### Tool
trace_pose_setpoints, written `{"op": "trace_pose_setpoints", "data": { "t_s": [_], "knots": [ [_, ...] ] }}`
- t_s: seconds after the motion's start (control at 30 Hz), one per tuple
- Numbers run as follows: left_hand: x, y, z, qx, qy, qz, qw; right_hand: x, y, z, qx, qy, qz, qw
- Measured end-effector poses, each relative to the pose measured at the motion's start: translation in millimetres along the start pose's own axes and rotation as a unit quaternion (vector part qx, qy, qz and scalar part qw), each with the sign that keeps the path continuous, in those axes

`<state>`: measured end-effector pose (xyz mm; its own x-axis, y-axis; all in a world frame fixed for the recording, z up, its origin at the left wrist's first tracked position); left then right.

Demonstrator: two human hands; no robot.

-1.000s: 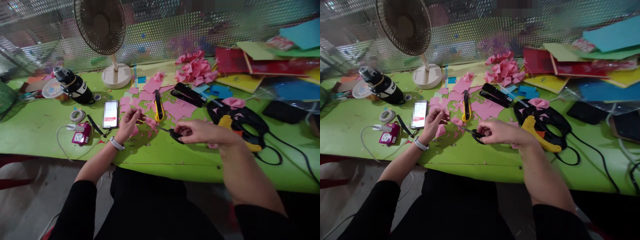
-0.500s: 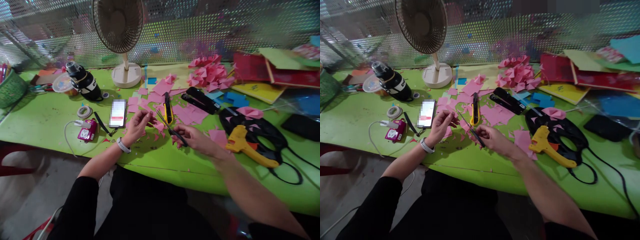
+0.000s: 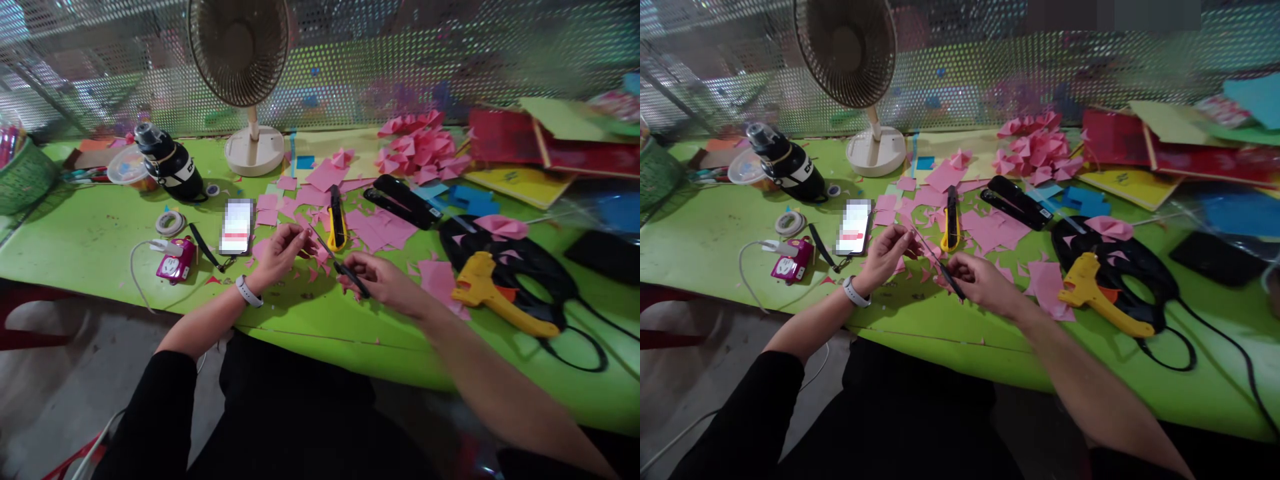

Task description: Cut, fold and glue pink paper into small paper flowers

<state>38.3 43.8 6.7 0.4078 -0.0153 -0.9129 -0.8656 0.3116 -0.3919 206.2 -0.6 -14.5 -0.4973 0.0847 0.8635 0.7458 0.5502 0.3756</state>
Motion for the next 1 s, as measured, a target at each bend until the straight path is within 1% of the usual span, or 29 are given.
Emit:
{"op": "trace_pose_setpoints", "data": {
  "t_s": [0.1, 0.3, 0.47, 0.73, 0.9, 1.0],
  "knots": [
    [1.6, -0.1, -0.5, -0.002, 0.005, 0.001, 1.0, 5.3, 0.7, -0.3, -0.008, 0.001, 0.0, 1.0],
    [1.5, 0.7, -0.7, -0.012, -0.007, -0.009, 1.0, 10.0, 0.2, 0.1, -0.014, -0.007, 0.005, 1.0],
    [2.9, 0.1, -1.3, -0.007, 0.008, -0.007, 1.0, 10.5, 0.1, 0.1, -0.016, 0.006, 0.0, 1.0],
    [6.4, 0.5, -0.9, -0.006, 0.024, -0.015, 1.0, 11.1, -0.4, 0.0, -0.016, -0.012, 0.009, 1.0],
    [5.2, -0.4, -0.8, 0.003, 0.037, -0.057, 0.998, 4.1, 1.0, 1.0, -0.025, -0.022, 0.022, 0.999],
    [7.1, 0.2, 0.2, 0.006, 0.041, -0.064, 0.997, 1.2, 1.9, 1.8, -0.033, -0.011, 0.031, 0.999]
  ]
}}
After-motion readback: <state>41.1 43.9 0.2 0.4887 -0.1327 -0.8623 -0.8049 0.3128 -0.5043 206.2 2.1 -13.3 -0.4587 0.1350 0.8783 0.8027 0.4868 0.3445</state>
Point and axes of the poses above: each hand's wrist, its own z-axis towards the middle knuckle, its own y-axis out of the back of the hand, x = y × z, the point moved 8 cm from there along z, towards the middle knuckle, and after that the axes turned 15 degrees about -z, right-handed, at the moved point
